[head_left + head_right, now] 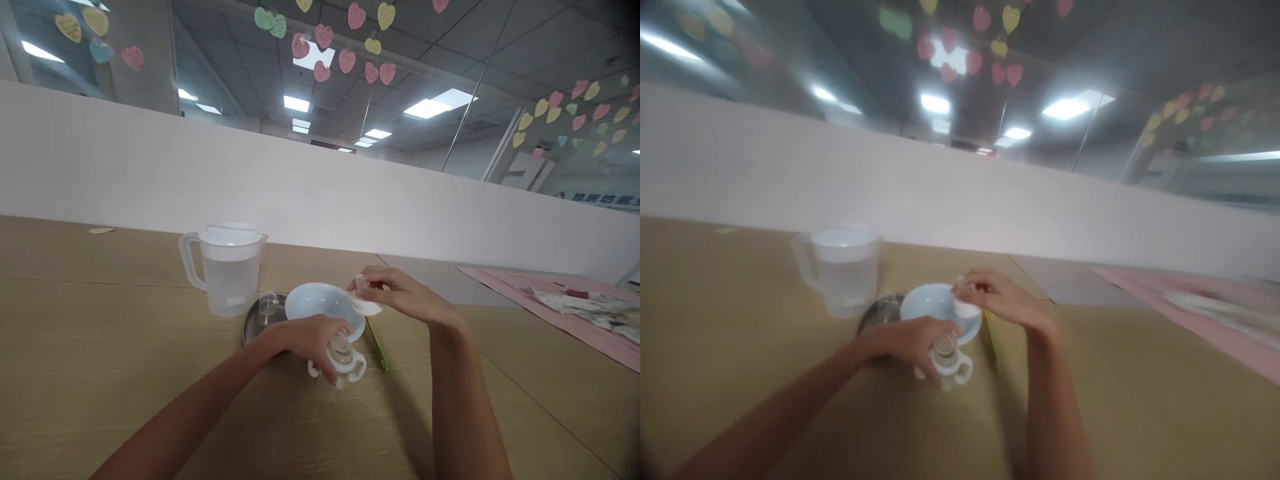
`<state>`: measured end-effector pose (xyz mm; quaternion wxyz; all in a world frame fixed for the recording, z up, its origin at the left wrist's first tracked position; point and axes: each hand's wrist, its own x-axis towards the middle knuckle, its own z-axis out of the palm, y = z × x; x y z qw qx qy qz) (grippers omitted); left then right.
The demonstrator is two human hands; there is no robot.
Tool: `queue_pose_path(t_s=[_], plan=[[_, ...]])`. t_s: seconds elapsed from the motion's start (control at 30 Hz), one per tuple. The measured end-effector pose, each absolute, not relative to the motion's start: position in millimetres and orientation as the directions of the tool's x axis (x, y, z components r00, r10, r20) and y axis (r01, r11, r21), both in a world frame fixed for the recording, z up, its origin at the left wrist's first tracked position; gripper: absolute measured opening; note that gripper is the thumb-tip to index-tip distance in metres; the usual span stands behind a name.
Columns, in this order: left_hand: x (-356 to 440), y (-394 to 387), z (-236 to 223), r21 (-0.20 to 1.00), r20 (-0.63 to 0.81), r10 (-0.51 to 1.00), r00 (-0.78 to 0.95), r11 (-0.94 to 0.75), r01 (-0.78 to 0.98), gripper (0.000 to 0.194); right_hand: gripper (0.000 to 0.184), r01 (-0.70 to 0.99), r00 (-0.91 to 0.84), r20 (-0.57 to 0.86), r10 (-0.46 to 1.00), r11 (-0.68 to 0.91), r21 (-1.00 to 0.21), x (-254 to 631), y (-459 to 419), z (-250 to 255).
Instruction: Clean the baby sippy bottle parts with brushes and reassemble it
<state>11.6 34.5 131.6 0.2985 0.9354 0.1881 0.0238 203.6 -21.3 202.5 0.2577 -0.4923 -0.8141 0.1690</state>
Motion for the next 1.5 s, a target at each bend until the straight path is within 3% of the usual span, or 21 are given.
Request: queue_pose_path(t_s=[0.17,0.33,0.5,0.77,0.93,1.13,1.27,1.5], plan=[[6,41,129,0.682,0.016,0.34,0.94,-0.691,0.238,0.055,0.023,0.623,-0.607,0.087,0.79,0.541,-0.565,178,-28,201],[6,53,118,0.78,-0.067,0.312,0.948,-0.576,0.245,0.049,0.018,0.732,-0.56,0.026,0.828,0.51,-0.452,160,-20,188],[8,58,113,0.761,-0.08,0.368,0.927,-0.578,0.295,0.068,0.02,0.834,-0.43,-0.05,0.901,0.375,-0.406,168,-18,186],[9,50,122,0.717,-0.092,0.393,0.915,-0.611,0.334,0.047,0.028,0.809,-0.512,-0.055,0.857,0.46,-0.367,157,-14,178],[8,51,125,0.71,-0.166,0.357,0.919,-0.603,0.363,0.042,0.039,0.769,-0.551,-0.083,0.83,0.467,-0.436,158,-13,176],[5,56,125,0.778,-0.172,0.215,0.961,-0.569,0.266,0.043,0.04,0.725,-0.583,-0.153,0.798,0.426,-0.541,156,-4,174],[4,57,125,0.772,-0.149,0.212,0.966,-0.585,0.247,0.048,0.041,0.757,-0.556,-0.164,0.815,0.415,-0.504,159,-5,177],[3,61,123,0.709,-0.135,0.267,0.954,-0.646,0.282,0.053,0.012,0.845,-0.353,-0.217,0.91,0.21,-0.491,161,-16,182]])
